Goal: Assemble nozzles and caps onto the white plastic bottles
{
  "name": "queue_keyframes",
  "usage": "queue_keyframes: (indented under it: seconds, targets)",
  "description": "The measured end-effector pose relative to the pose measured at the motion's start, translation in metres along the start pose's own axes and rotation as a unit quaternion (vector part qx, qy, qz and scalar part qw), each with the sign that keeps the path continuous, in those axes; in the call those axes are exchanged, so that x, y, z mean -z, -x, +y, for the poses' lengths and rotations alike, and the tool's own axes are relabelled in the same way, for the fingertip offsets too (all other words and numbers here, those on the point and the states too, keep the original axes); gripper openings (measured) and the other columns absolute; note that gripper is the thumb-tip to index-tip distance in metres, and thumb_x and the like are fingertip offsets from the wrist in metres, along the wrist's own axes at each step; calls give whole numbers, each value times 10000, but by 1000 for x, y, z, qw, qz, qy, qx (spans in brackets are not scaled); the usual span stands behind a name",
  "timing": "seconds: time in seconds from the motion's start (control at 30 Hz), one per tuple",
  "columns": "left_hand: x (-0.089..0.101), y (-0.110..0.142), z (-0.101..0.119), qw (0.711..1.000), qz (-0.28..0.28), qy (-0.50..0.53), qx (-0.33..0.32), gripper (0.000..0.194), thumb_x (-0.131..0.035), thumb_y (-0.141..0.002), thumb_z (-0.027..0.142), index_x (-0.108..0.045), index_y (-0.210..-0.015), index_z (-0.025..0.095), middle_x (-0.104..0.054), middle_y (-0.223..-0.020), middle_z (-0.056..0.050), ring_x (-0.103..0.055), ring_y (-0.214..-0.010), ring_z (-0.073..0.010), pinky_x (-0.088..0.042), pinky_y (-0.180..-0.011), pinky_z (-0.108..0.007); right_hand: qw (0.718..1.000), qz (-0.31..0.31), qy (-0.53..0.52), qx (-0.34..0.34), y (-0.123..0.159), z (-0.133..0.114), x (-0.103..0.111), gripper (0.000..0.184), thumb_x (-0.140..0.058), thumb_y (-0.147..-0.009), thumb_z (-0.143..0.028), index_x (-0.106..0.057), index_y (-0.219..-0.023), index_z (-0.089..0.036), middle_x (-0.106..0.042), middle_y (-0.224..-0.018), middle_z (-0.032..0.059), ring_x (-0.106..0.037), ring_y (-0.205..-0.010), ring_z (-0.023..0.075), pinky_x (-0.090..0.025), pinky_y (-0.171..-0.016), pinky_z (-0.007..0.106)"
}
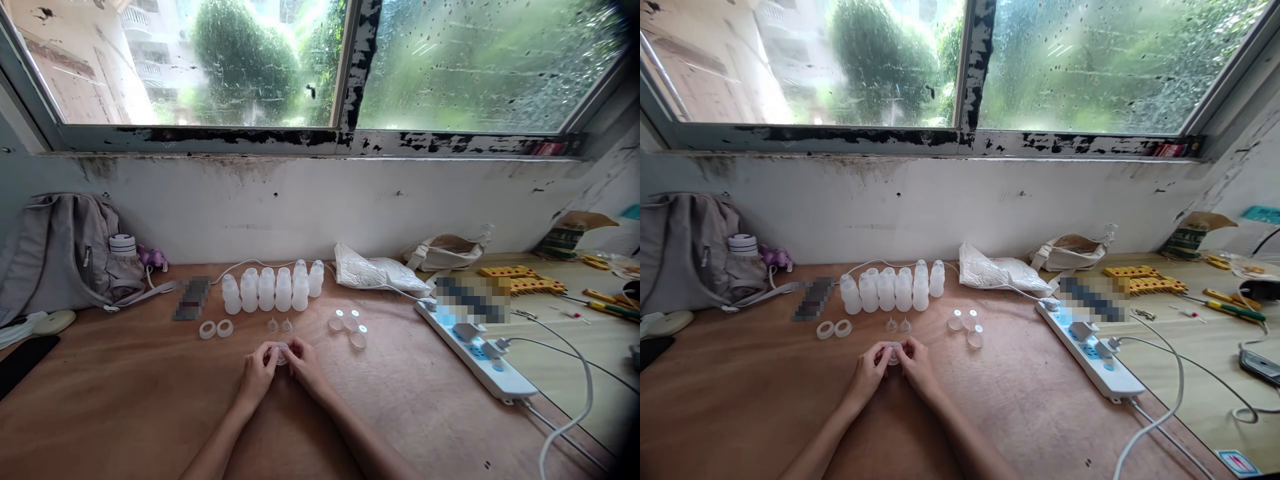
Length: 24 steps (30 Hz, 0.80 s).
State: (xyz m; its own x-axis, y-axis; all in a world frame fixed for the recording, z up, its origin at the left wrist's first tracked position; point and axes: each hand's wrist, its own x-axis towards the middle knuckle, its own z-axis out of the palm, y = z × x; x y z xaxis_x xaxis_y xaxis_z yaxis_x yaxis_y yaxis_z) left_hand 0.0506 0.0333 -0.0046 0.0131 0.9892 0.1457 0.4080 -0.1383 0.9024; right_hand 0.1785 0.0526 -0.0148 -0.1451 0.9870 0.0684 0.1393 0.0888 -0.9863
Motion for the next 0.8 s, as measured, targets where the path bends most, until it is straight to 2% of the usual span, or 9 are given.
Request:
queue_keyframes:
  seconds: [0.2,0.43,0.67,0.8]
  targets:
    - [-2,1,-2,1000,6,18,10,208,-433,-794,346,-535,-727,177,-595,-582,6,-541,-491,-126,-376,-487,-203,999,-3,-29,-20,0,-5,-2,206,-545,-721,-312,-487,-608,-150,-481,-458,-52,-386,-331,51,-287,-329,169]
    - [-5,1,-4,998,8,54,21,207,-432,-797,360,-468,-684,190,-512,-485,53,-437,-384,-90,-320,-429,-188,996,-36,-72,-33,-2,-4,-2,216,-535,-691,-329,-472,-587,-151,-464,-425,-63,-368,-294,45,-250,-294,162]
    - [-7,-2,-4,993,12,107,41,267,-447,-785,423,-533,-759,171,-489,-487,53,-428,-387,-84,-324,-401,-177,987,-57,-141,-51,-3,-2,-1,293,-532,-706,-432,-507,-735,-142,-491,-459,-58,-432,-325,75,-328,-297,173]
    - [-13,-8,-9,988,25,132,73,345,-465,-761,467,-566,-828,143,-503,-493,37,-451,-387,-95,-329,-360,-180,990,-29,-129,-43,-4,0,-1,345,-541,-702,-482,-518,-747,-140,-482,-440,-62,-429,-323,75,-335,-303,173]
